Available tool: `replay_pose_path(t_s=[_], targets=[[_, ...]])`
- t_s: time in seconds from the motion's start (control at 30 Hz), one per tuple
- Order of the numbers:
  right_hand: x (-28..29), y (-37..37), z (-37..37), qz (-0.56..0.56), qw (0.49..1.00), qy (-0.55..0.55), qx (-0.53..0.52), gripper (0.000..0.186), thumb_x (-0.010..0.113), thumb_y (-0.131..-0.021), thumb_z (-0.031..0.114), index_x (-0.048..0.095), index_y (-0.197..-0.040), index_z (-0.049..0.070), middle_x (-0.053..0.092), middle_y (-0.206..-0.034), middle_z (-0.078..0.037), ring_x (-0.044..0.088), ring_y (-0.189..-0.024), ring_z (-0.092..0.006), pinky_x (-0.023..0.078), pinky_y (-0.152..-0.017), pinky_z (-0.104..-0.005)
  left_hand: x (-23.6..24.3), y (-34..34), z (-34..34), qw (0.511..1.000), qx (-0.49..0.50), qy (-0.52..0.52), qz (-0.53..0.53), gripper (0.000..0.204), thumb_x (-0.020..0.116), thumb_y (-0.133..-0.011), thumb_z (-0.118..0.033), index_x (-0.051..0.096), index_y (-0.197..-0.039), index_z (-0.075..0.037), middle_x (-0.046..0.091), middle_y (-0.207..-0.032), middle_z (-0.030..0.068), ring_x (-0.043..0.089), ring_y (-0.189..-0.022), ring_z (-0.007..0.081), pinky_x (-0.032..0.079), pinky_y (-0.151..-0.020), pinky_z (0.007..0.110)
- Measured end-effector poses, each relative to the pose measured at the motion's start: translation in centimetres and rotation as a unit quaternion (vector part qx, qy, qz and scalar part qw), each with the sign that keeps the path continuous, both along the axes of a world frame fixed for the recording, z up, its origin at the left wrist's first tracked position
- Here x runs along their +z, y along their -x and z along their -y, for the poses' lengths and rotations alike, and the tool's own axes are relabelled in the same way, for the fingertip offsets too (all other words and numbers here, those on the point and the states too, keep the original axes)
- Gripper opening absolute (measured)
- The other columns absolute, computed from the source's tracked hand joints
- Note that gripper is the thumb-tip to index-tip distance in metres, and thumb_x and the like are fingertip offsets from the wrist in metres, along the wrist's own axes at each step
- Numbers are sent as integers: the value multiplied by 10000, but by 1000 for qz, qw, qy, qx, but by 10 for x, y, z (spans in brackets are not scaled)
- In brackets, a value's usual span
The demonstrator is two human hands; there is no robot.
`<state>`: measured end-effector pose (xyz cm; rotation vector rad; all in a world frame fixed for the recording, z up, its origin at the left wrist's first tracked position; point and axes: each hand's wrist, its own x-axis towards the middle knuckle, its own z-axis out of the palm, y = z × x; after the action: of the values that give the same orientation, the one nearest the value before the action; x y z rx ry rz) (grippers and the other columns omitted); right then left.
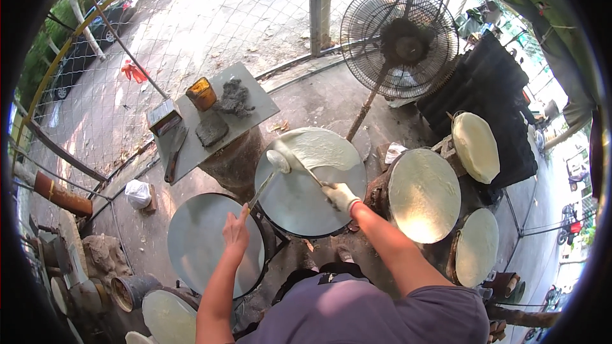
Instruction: The person spreads batter onto multiple hot plates using a ladle and peels off the cooked thin skins using a wooden stick, repeating the process across several plates in a commercial food stall setting.
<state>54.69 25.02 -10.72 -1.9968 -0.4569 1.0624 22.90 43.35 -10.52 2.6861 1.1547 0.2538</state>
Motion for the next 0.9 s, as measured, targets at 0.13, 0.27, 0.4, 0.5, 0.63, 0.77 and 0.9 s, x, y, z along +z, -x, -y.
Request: replay_pose_path(t_s=[0.13,0.27,0.4,0.5,0.63,0.77,0.9], targets=[[-1,-28,36,98,990,-97,-28,410,533,-860,289,605,-1218,101,651,-825,-75,567,-650,-156,480,-607,-279,14,22,22,998,37,51,-25,669,543,-735,51,499,-1311,-288,459,-899,135,552,-775,334,480,-632,429],[3,-16,-3,46,996,-23,66,374,546,-885,250,612,-1227,113,612,-763,-24,489,-563,-93,429,-531,-247,17,20,43,998,47,29,-22,647,541,-740,37,514,-1300,-286,461,-886,130,552,-759,328,478,-610,425],[43,-33,2,-7,983,19,185,397,559,-861,298,625,-1215,132,573,-676,2,470,-531,-73,384,-466,-251,18,42,70,995,94,34,-3,593,542,-748,24,556,-1268,-263,470,-847,123,555,-718,320,470,-601,418],[2,-65,15,63,994,-23,85,396,561,-848,299,637,-1186,105,605,-691,-19,502,-547,-77,395,-488,-237,20,50,91,991,109,54,49,552,551,-754,6,567,-1261,-213,472,-816,120,551,-700,321,462,-602,418],[22,-52,-19,-40,981,11,191,415,565,-833,327,641,-1181,115,638,-748,-46,556,-612,-113,444,-569,-270,27,40,123,969,157,91,167,500,571,-756,-4,563,-1246,-101,516,-832,128,558,-712,325,467,-645,397],[31,-86,2,0,968,17,249,419,577,-834,325,637,-1178,93,621,-711,-40,529,-582,-99,436,-543,-265,20,31,146,919,191,117,323,418,589,-791,3,538,-1206,21,605,-986,142,606,-868,256,470,-802,326],[-16,-110,-14,11,999,-48,15,438,571,-861,326,608,-1204,57,573,-676,-56,487,-533,-108,420,-495,-276,19,10,158,880,252,169,366,348,568,-855,-31,524,-1191,52,600,-896,77,580,-843,164,469,-764,298]])
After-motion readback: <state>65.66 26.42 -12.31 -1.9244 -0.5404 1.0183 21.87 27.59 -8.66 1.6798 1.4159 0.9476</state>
